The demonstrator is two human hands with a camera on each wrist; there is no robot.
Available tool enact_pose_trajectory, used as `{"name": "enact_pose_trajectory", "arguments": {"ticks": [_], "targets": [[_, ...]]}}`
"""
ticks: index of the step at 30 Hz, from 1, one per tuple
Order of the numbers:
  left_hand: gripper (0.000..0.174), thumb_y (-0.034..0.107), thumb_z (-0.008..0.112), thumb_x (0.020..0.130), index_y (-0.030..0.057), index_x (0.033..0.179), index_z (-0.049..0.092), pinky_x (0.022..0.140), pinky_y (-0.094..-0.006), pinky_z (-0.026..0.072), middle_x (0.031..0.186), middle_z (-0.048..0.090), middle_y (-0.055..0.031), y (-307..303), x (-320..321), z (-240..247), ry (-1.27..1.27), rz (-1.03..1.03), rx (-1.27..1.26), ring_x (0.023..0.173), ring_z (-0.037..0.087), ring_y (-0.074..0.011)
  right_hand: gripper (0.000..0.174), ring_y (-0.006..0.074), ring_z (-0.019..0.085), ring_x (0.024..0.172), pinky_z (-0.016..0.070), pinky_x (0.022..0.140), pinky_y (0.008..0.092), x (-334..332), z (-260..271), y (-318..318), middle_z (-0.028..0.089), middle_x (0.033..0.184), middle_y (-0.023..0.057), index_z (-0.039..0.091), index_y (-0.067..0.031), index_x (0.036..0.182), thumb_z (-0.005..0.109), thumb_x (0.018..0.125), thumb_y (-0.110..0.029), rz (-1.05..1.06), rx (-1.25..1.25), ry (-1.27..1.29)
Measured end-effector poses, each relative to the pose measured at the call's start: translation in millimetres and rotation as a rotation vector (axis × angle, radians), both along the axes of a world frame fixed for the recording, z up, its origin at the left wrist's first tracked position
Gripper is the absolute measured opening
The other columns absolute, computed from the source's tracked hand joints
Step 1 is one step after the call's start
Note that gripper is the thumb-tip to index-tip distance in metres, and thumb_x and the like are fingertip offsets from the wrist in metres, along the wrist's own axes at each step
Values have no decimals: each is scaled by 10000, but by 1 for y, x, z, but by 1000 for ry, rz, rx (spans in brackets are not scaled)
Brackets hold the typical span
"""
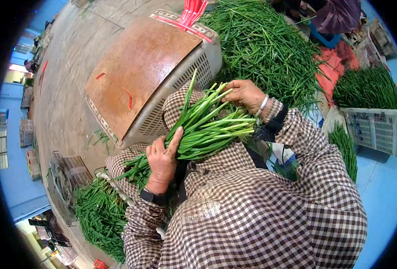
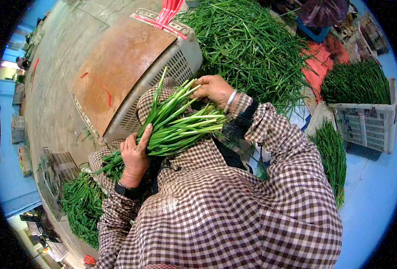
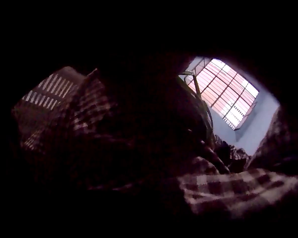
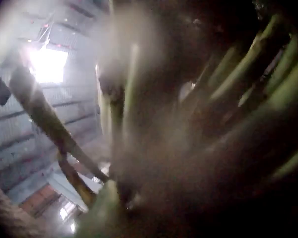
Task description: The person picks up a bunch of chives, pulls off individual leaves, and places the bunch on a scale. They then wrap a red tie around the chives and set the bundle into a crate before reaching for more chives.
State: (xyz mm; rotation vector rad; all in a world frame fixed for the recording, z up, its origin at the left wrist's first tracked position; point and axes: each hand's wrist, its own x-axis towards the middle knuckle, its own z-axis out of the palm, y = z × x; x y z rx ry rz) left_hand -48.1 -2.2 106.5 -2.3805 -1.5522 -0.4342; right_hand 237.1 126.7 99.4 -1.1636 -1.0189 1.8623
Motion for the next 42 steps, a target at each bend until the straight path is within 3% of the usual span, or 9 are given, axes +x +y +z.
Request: {"name": "enact_pose_trajectory", "arguments": {"ticks": [7,11,14,19,21,27,35,39,42], "targets": [[610,67,520,753,314,1306,444,663,-323,368,845,537,-77,0,-1,-3,-26,3,-29,751,536,-208,204,122,575,712,461,569,235,90,-20,46,624,871,60,572,-32,975,618,809,-142,-351,112,215],[601,72,519,754,314,1300,450,659,-325,370,846,539,-73,0,-1,-4,-21,13,-23,747,536,-207,394,203,602,891,505,743,305,97,-17,62,613,1037,148,587,4,1064,667,772,-247,-50,725,-1155],[599,76,517,757,314,1302,447,655,-325,369,842,538,-69,1,0,-4,-28,-4,-28,744,536,-201,402,178,609,735,507,718,285,34,33,42,654,914,108,616,26,996,667,785,-312,191,427,-512],[591,89,515,760,307,1305,446,651,-325,365,834,528,-60,0,-1,-2,23,-12,-28,736,530,-195,356,188,584,618,466,579,333,-16,28,58,638,698,122,652,26,794,631,803,-330,653,705,-841],[590,93,515,760,304,1307,445,651,-325,364,832,524,-58,1,0,-1,37,7,-25,734,527,-194,306,161,542,577,437,542,334,-23,26,56,616,646,101,639,33,784,623,803,-272,695,772,-679],[609,35,521,734,279,1289,473,657,-323,371,861,537,-72,-1,2,3,3,-1,-34,761,530,-210,249,131,530,575,438,550,332,-15,9,39,607,630,104,637,22,748,632,782,-225,419,346,-395],[639,61,524,742,320,1318,428,649,-322,358,839,529,-67,0,0,-2,15,-11,12,731,526,-197,174,156,569,575,456,560,321,-13,11,29,604,622,85,630,6,727,634,745,-167,36,892,-573],[610,56,536,731,298,1287,470,638,-325,372,859,543,-67,-2,1,2,14,-5,1,749,533,-207,320,174,561,611,466,600,315,20,21,55,604,662,114,597,27,754,551,862,-271,-131,310,-265],[610,70,546,732,295,1293,463,649,-330,378,865,540,-79,-2,1,4,-4,0,-53,762,532,-215,350,240,596,704,490,653,385,55,-6,88,612,714,146,593,17,773,560,859,-321,-65,675,-1231]]}}
